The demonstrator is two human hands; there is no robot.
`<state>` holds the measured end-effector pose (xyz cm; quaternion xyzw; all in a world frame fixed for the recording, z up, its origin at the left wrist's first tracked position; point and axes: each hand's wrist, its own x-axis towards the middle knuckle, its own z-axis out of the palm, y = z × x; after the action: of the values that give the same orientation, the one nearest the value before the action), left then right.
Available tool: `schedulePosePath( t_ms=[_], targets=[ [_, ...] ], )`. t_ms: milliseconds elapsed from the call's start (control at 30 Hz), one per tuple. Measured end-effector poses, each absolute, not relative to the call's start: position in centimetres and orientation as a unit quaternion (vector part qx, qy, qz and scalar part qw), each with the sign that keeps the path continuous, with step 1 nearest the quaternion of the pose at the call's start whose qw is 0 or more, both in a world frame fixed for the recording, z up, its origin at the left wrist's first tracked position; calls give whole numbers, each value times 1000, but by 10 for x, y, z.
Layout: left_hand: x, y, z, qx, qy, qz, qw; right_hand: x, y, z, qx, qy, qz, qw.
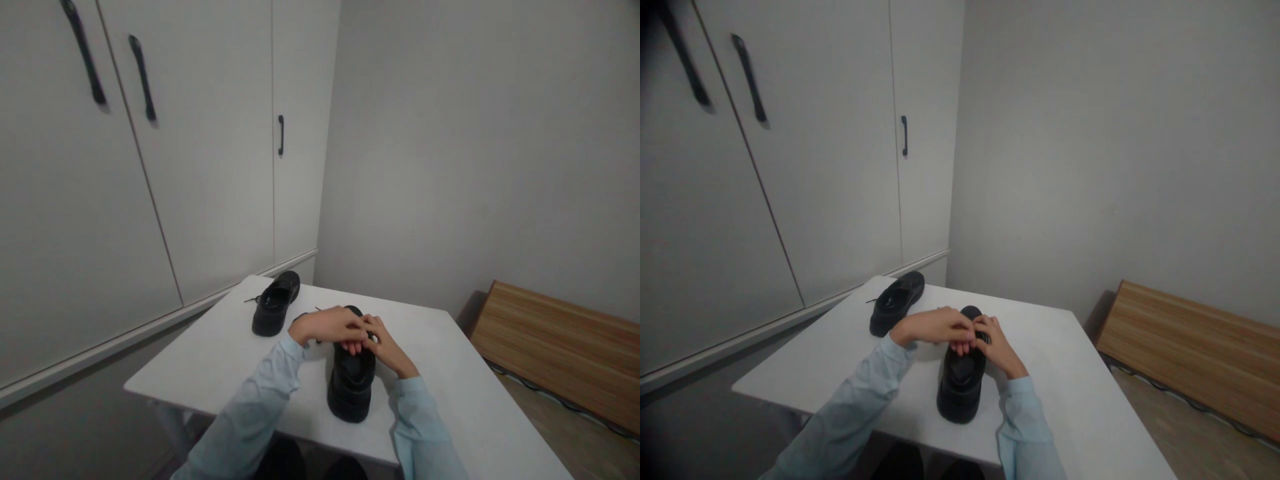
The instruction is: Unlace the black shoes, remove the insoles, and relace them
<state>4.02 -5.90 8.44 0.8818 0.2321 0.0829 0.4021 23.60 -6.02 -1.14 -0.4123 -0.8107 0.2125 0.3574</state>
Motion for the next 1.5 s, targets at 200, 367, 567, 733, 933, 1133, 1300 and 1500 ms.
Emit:
schedulePosePath(
  t_ms=[200, 367, 567, 733, 933, 1133, 1300, 1500],
  targets=[
    [36, -10, 45, 773, 441, 343, 300, 230, -61, -10, -435, -821, 183, 322],
    [38, 15, -9, 693, 622, 324, 166, 224, -62, -5, -450, -824, 165, 301],
    [38, 23, -48, 662, 711, 235, 16, 222, -63, -3, -458, -825, 161, 290],
    [40, 27, -60, 683, 694, 228, -24, 222, -62, -5, -458, -829, 150, 285],
    [40, 26, -60, 689, 672, 268, 43, 224, -59, -8, -462, -821, 160, 294],
    [30, 27, -50, 694, 640, 308, 121, 223, -58, -8, -466, -809, 165, 318],
    [25, 26, -36, 693, 579, 370, 220, 220, -59, -5, -472, -796, 162, 341],
    [25, 19, -23, 617, 415, 484, 462, 217, -64, -2, -460, -769, 174, 409]
  ],
)
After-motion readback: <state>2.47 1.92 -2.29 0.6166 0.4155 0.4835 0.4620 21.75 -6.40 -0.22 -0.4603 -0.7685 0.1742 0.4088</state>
